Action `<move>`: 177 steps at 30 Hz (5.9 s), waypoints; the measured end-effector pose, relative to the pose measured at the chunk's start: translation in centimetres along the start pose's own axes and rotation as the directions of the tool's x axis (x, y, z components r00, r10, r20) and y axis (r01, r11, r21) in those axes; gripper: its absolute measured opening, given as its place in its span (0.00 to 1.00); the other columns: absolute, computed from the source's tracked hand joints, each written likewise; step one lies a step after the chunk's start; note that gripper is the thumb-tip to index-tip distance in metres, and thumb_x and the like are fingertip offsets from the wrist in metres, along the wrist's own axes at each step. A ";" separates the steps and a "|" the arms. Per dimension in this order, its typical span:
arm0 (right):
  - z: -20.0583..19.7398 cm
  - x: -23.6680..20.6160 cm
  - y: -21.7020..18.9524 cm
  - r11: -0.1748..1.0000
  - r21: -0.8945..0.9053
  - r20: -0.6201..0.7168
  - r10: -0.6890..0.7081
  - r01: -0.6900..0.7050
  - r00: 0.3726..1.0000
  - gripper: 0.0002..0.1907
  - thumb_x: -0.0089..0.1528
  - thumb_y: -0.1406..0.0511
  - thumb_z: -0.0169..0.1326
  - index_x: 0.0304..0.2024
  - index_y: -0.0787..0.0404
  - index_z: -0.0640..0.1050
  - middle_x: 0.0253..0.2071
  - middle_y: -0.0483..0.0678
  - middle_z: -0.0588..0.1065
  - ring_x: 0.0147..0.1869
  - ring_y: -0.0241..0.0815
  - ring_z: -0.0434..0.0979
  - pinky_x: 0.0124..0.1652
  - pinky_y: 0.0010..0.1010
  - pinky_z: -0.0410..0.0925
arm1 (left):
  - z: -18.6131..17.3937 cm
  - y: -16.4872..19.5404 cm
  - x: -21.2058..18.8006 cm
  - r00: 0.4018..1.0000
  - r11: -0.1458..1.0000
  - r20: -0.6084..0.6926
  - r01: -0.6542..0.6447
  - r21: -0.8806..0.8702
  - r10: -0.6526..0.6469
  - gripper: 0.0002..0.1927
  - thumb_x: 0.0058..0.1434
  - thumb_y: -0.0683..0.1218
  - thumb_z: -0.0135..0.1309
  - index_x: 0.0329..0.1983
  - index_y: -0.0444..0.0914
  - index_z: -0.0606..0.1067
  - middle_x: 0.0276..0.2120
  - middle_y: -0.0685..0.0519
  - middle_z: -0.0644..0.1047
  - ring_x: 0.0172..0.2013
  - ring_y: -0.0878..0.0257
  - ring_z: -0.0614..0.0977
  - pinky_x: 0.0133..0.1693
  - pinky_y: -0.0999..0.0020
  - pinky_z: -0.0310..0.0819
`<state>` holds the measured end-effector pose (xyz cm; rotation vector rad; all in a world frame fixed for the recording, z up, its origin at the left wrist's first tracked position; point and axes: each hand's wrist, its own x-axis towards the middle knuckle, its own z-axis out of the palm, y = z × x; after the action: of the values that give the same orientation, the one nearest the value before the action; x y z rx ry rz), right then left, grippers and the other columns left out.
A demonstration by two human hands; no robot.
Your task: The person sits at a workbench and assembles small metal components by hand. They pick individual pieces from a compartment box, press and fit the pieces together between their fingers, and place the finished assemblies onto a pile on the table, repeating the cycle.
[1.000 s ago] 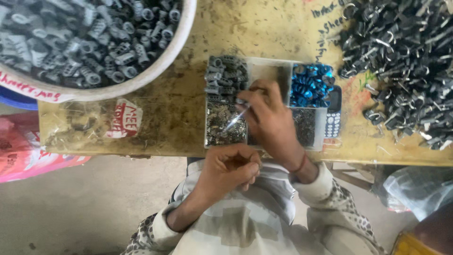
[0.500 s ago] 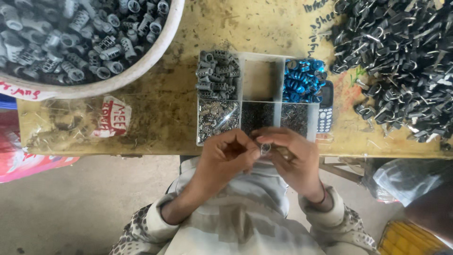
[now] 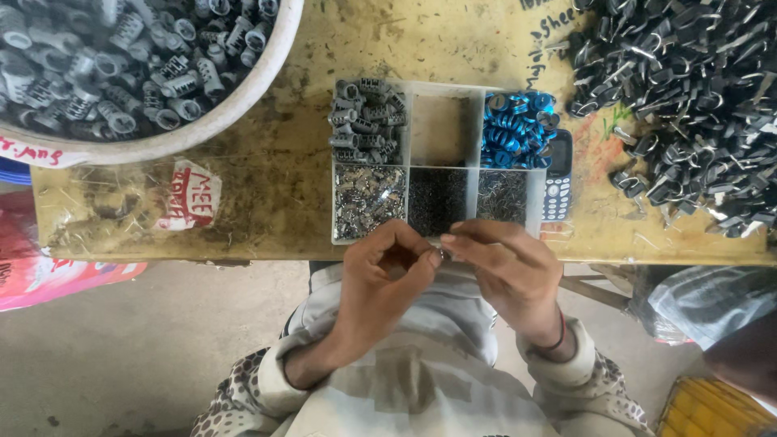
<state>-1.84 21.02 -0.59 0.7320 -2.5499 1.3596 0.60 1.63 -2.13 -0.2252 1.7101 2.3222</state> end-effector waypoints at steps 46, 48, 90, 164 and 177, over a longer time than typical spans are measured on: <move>-2.8 -2.3 3.7 0.583 0.512 0.479 0.416 -0.631 0.773 0.08 0.66 0.75 0.54 0.48 0.68 0.75 0.37 0.46 0.76 0.34 0.32 0.75 0.32 0.24 0.71 | -2.5 0.2 2.4 0.582 0.348 0.695 -0.812 0.469 0.422 0.13 0.64 0.40 0.55 0.51 0.34 0.71 0.61 0.40 0.73 0.61 0.45 0.78 0.56 0.55 0.80; -2.1 -2.7 3.5 0.445 0.555 0.479 0.521 -0.703 0.707 0.07 0.66 0.76 0.54 0.47 0.69 0.76 0.35 0.48 0.77 0.32 0.33 0.75 0.31 0.24 0.70 | -2.5 0.0 2.6 0.547 0.305 0.714 -0.837 0.455 0.437 0.14 0.65 0.39 0.55 0.52 0.34 0.70 0.61 0.41 0.73 0.60 0.45 0.78 0.56 0.55 0.80; 1.2 -5.6 1.2 0.937 -0.112 -0.179 0.309 -0.331 0.934 0.10 0.67 0.79 0.46 0.50 0.66 0.69 0.31 0.50 0.72 0.23 0.36 0.69 0.25 0.30 0.61 | -0.8 0.3 1.1 0.755 0.595 0.387 -0.655 0.466 0.529 0.22 0.60 0.31 0.62 0.57 0.32 0.73 0.47 0.46 0.80 0.45 0.51 0.82 0.45 0.60 0.79; 0.7 3.8 1.4 0.962 -0.232 0.211 0.196 -0.145 0.958 0.06 0.66 0.69 0.54 0.44 0.64 0.75 0.41 0.51 0.73 0.41 0.56 0.77 0.36 0.43 0.70 | -2.0 0.0 2.3 0.976 0.926 0.048 -0.215 0.311 0.210 0.08 0.63 0.37 0.62 0.45 0.35 0.81 0.35 0.53 0.85 0.35 0.71 0.87 0.37 0.77 0.83; 0.8 3.7 2.1 0.967 -0.178 0.313 0.231 -0.182 0.921 0.07 0.61 0.71 0.61 0.42 0.62 0.79 0.43 0.50 0.74 0.40 0.48 0.79 0.35 0.36 0.71 | -2.6 0.0 2.3 0.968 0.911 0.067 -0.252 0.327 0.244 0.07 0.64 0.37 0.61 0.46 0.36 0.80 0.38 0.53 0.84 0.37 0.70 0.86 0.37 0.77 0.84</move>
<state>-6.05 20.05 -1.27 0.7357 -3.0313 1.1701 -1.63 -0.55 -3.55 0.0903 2.1940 2.1319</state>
